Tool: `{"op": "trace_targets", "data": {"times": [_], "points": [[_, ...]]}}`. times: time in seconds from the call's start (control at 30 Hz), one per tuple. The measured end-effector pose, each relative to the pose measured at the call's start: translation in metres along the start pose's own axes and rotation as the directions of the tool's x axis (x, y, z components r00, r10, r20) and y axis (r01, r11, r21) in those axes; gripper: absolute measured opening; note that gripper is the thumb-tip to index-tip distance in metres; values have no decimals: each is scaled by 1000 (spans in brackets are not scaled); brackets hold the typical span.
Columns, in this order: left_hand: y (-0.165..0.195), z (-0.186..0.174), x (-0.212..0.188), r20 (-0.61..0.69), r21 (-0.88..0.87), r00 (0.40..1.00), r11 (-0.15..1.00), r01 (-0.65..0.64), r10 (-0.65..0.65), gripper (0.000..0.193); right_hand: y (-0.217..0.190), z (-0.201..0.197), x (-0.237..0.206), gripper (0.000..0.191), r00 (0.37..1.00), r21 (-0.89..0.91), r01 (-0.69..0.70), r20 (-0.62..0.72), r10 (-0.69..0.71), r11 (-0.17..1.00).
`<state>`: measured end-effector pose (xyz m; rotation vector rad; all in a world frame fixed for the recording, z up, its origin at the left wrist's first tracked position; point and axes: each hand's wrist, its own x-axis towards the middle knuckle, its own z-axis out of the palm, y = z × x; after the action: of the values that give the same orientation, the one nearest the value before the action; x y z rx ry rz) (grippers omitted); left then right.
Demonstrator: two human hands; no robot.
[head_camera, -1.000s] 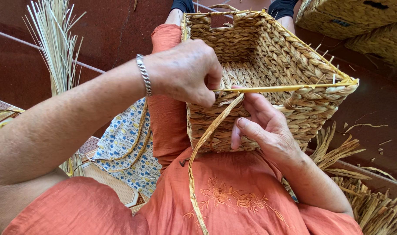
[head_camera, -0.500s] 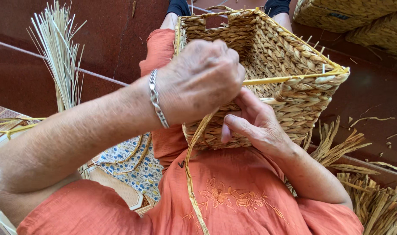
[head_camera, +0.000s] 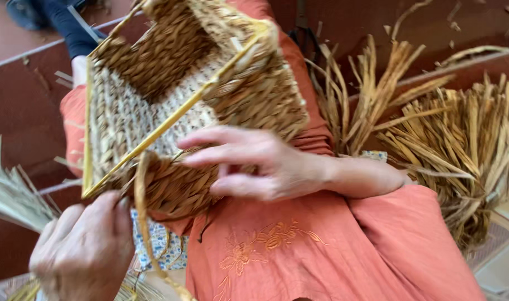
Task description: The person weaves a rectangular basket using dried plant fibers, interlacing strands through vertical supports. They trim excess fibers with shears and attach a handle to the basket.
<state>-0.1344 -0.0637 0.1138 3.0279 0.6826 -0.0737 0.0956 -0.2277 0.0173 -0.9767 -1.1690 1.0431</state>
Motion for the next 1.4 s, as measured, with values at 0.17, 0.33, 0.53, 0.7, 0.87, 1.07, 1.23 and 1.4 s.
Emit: {"op": "trace_targets", "data": {"times": [0.17, 0.33, 0.53, 0.7, 0.87, 1.07, 1.23, 1.4], "points": [[-36, 20, -51, 82, -53, 997, 999, 2, 3, 14, 16, -109, -42, 17, 800, -198, -251, -594, 88, 948], [-69, 49, -124, 470, 59, 800, 917, 395, -374, 22, 91, -185, -62, 18, 400, -272, -903, -815, 419, 333], [-116, 60, -137, 332, -1, 910, 964, 265, -249, 22, 125, -194, -69, 48, 109, -253, -948, -828, 549, -193], [-94, 44, -111, 85, -177, 961, 946, 273, -262, 38, 109, -198, -74, 28, 79, -89, -996, -926, 369, -11], [-45, 16, -58, -169, -263, 978, 962, 74, -122, 19, 65, -180, -85, 5, 356, -144, -657, -924, 137, 740], [2, 7, 1, -312, -261, 942, 942, -210, 123, 13, 48, -169, -77, 16, 504, -385, -641, -864, -14, 664], [4, 1, 1, -277, -281, 952, 937, -210, 130, 14, 80, -174, -66, 21, 628, -629, -770, -777, -49, 105], [-10, -2, -15, -181, -276, 975, 945, -177, 130, 20, 115, -159, -50, 15, 619, -666, -743, -645, 448, 68]]}}
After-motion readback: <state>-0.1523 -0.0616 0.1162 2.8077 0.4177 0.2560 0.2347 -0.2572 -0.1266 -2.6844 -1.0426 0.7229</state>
